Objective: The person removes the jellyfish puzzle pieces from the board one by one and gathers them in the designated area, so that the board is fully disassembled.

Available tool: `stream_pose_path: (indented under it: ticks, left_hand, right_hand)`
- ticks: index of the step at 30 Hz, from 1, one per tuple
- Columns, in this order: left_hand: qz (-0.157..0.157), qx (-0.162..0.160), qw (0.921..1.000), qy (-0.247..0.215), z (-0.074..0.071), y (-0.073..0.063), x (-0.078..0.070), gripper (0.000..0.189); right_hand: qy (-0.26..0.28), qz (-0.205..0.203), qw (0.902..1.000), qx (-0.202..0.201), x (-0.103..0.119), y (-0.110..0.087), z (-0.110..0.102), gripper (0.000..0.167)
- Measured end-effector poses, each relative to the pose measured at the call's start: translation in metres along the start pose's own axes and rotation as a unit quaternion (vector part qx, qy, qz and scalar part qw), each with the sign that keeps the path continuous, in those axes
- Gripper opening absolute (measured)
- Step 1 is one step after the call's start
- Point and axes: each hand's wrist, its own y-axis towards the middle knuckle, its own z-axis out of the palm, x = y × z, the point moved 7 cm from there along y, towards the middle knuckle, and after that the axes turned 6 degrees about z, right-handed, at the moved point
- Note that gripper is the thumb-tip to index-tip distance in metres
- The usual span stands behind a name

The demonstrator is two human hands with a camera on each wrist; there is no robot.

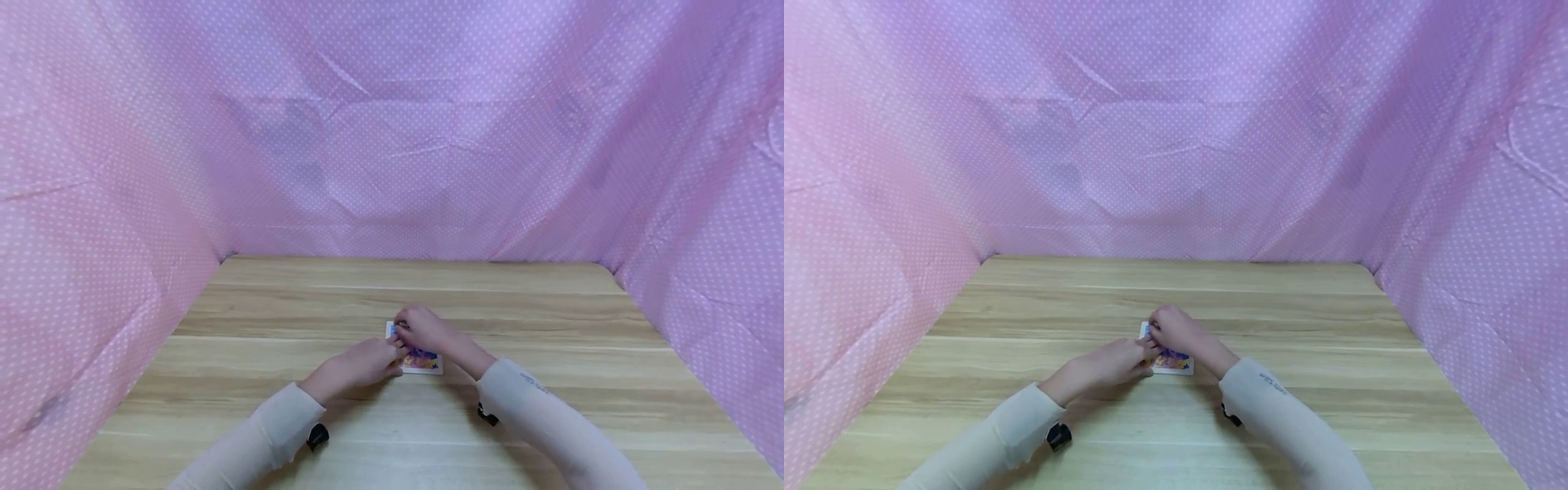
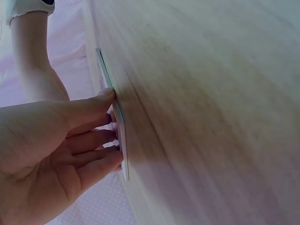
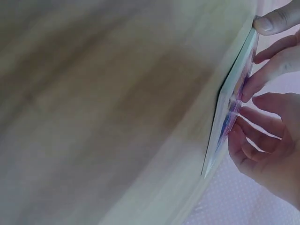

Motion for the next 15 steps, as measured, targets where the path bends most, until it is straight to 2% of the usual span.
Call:
stream_pose_path:
  ticks: [7,11,15]
  left_hand:
    - [0.003,-0.006,1.0,-0.003,0.001,0.001,0.0,0.023]
    - [0.001,-0.008,1.0,-0.001,0.0,0.002,0.001,0.029]
    - [-0.001,-0.008,0.9999,-0.008,0.001,0.002,0.002,0.037]
  right_hand:
    - [0.039,0.068,0.9969,0.006,-0.009,0.008,0.01,0.014]
    - [0.077,0.101,0.9919,0.0,-0.016,0.01,0.013,0.017]
    - [0.098,0.104,0.9897,-0.011,-0.02,0.012,0.015,0.015]
